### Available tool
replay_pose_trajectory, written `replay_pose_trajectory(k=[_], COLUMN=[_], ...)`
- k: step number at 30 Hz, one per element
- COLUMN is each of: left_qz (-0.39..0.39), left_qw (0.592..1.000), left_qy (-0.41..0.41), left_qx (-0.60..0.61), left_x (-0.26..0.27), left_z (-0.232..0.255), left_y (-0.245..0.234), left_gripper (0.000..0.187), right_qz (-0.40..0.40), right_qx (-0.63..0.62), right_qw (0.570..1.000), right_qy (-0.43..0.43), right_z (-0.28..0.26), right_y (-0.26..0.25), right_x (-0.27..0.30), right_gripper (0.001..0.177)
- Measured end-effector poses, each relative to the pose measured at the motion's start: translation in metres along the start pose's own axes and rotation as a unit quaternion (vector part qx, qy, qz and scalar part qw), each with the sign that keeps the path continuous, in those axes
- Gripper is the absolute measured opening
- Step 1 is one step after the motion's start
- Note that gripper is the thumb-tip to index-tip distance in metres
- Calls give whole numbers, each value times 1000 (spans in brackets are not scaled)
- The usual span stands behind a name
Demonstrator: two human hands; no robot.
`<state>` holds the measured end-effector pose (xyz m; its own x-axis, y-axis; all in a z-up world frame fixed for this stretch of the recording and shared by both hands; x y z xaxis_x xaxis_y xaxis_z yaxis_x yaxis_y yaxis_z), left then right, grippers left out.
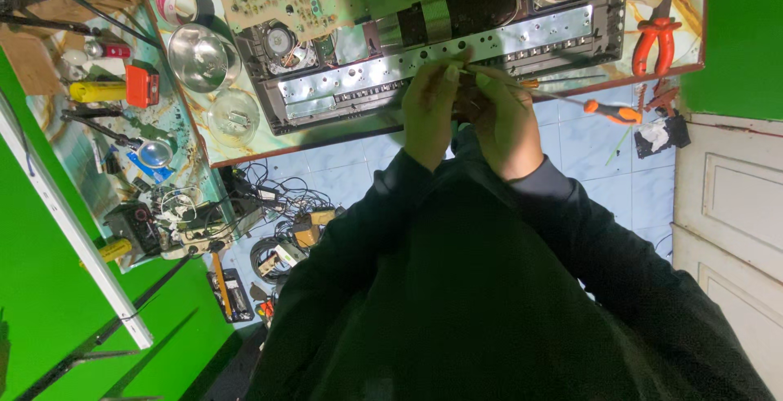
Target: The person uses a screwdriver to remove screws from a metal bracket on an electronic device. They place the screws into a small metal bowl and then reinsert them into the bracket, tightening them with the screwdriver.
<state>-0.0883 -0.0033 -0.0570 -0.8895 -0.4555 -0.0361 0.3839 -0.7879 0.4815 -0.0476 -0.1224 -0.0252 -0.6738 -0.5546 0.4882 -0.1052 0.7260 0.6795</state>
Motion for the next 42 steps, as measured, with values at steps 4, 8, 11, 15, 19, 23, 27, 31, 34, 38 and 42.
replay_pose_trajectory(k=[4,8,11,15,19,23,27,31,34,38,42], left_qz=[-12,-1,-12,26,0,-27,-40,-65,-87,-101,-101], left_qw=[999,997,998,997,994,998,989,977,975,984,986], left_qy=[-11,-18,38,8,25,23,-24,-87,-95,-98,-92], left_qx=[48,75,46,74,111,43,138,181,183,106,92], left_x=[-7,-20,-30,-41,-51,-53,-54,-56,-55,-51,-43], left_z=[-7,-6,0,9,11,14,9,8,10,17,19], left_y=[4,0,8,17,29,33,42,42,38,33,35], left_gripper=[24,21,22,17,15,15,13,20,23,27,25], right_qz=[-5,-9,-42,-31,-6,23,75,49,38,20,10], right_qx=[-23,-14,3,94,202,303,431,440,504,534,486], right_qw=[999,997,996,978,965,952,889,880,841,818,851], right_qy=[22,70,80,182,165,42,-132,-175,-195,-212,-198], right_z=[0,-1,-7,-25,-49,-73,-96,-108,-116,-117,-107], right_y=[6,1,2,2,2,10,21,31,34,39,34], right_x=[0,-2,-3,1,8,8,3,2,6,13,17], right_gripper=[31,39,40,37,30,18,15,24,22,24,23])
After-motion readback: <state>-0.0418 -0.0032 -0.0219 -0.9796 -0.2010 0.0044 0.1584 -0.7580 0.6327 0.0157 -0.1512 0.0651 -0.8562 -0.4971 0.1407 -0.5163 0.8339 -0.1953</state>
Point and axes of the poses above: each hand's wrist, its own x-axis away from the middle knuckle, its own y-axis out of the palm, z = x × y, the point moved 1 cm from there along -x, towards the middle knuckle, and after that the axes turned 12 degrees about y, right-handed, at the moved point
